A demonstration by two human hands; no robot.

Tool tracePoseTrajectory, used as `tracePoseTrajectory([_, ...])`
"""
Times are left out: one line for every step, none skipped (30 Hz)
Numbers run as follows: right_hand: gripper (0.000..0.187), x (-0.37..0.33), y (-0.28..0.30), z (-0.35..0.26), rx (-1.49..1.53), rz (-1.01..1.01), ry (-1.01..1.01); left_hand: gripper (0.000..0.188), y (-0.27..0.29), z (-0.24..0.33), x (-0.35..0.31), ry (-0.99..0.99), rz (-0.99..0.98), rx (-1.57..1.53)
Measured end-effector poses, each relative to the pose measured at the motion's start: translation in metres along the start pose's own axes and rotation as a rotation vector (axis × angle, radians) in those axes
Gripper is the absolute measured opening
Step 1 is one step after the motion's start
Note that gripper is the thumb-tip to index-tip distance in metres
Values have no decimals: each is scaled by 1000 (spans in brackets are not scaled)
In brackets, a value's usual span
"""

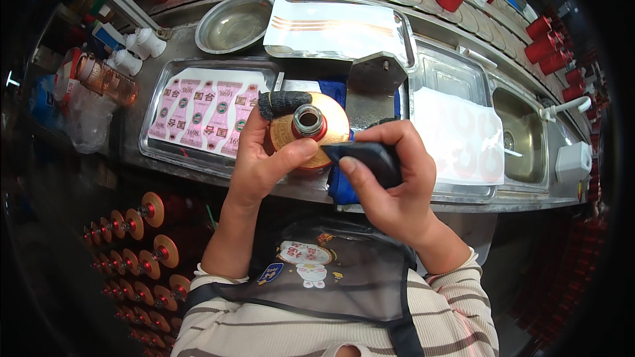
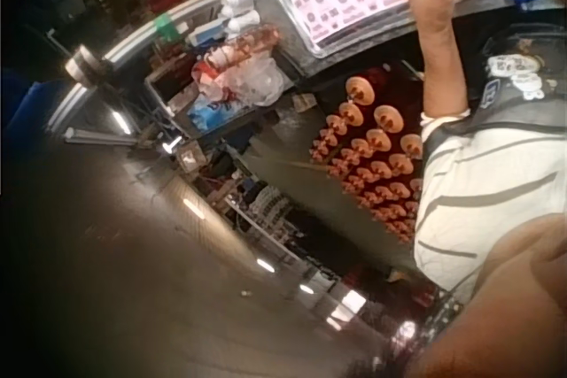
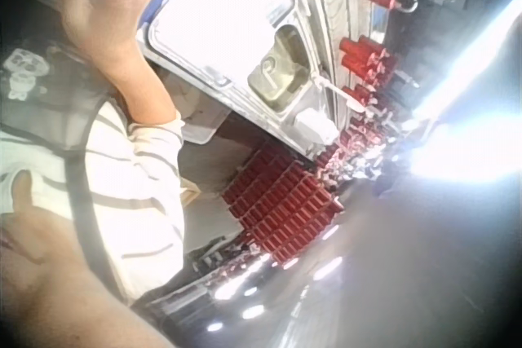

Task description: The person wraps a red cylindrical container with a copper-colored band, secures it, and then places a gold-colored cap on top. The person repeats this process with a second red container, handling each item individually at a stainless steel workstation.

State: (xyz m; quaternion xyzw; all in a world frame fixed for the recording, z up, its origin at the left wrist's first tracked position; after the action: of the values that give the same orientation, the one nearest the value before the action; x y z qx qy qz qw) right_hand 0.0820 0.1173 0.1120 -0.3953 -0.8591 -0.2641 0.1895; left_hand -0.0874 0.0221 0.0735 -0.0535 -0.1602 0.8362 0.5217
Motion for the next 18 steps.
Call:
tracePoseTrajectory([23,6,1,4,-18,9,-40,49,-1,0,1,-34,-16,-38])
tracePoseTrajectory([22,16,3,11,-33,15,-84,49,0,2,1,-33,-15,-28])
tracePoseTrajectory([21,24,5,16,-52,25,-130,49,0,3,1,-27,-14,-22])
tracePoseTrajectory([22,33,7,23,-32,22,-158,49,-1,3,1,-21,-12,-17])
tracePoseTrajectory([23,41,7,24,-12,18,-222,49,-1,4,2,-21,-13,-6])
tracePoseTrajectory([23,42,8,25,0,59,-203,49,0,2,1,-43,-8,-12])
tracePoseTrajectory([24,43,8,27,13,100,-185,48,-1,0,1,-49,-10,-18])
tracePoseTrajectory([25,37,8,25,20,130,-169,48,-2,-3,2,-57,-12,-28])
tracePoseTrajectory([25,24,8,21,29,157,-158,47,-2,-5,2,-62,-9,-37])
tracePoseTrajectory([27,15,4,17,7,111,-80,48,-1,0,1,7,-11,-16])
tracePoseTrajectory([27,6,-3,17,39,113,-74,48,0,-1,0,-12,-13,-11])
tracePoseTrajectory([27,8,-3,22,-11,143,-112,49,0,-2,1,-29,-15,-5])
tracePoseTrajectory([26,15,-2,28,-61,174,-151,49,0,-3,1,-47,-19,0])
tracePoseTrajectory([25,29,1,27,12,168,-254,50,2,-1,3,-26,-10,-4])
tracePoseTrajectory([24,34,5,27,4,150,-265,50,2,-1,2,-28,-17,-16])
tracePoseTrajectory([23,29,7,20,-8,149,-217,50,1,-3,1,-31,-23,-28])
tracePoseTrajectory([23,20,9,14,-23,143,-168,50,1,-5,0,-36,-26,-45])
tracePoseTrajectory([24,15,7,11,-14,108,-75,52,4,-2,0,-2,-49,-11])
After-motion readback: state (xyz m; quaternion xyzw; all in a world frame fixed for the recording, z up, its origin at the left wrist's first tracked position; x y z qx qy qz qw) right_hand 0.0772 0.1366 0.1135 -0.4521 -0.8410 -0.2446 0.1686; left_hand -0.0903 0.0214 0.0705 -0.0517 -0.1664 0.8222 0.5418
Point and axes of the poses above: each hand's wrist, its own x-axis towards the middle knuckle, its own y-axis out of the back of the hand, z = x × y, the point moved 1 cm from there along x, towards the middle knuckle, and after that the axes turned 2 degrees about y, right-handed, at the moved point
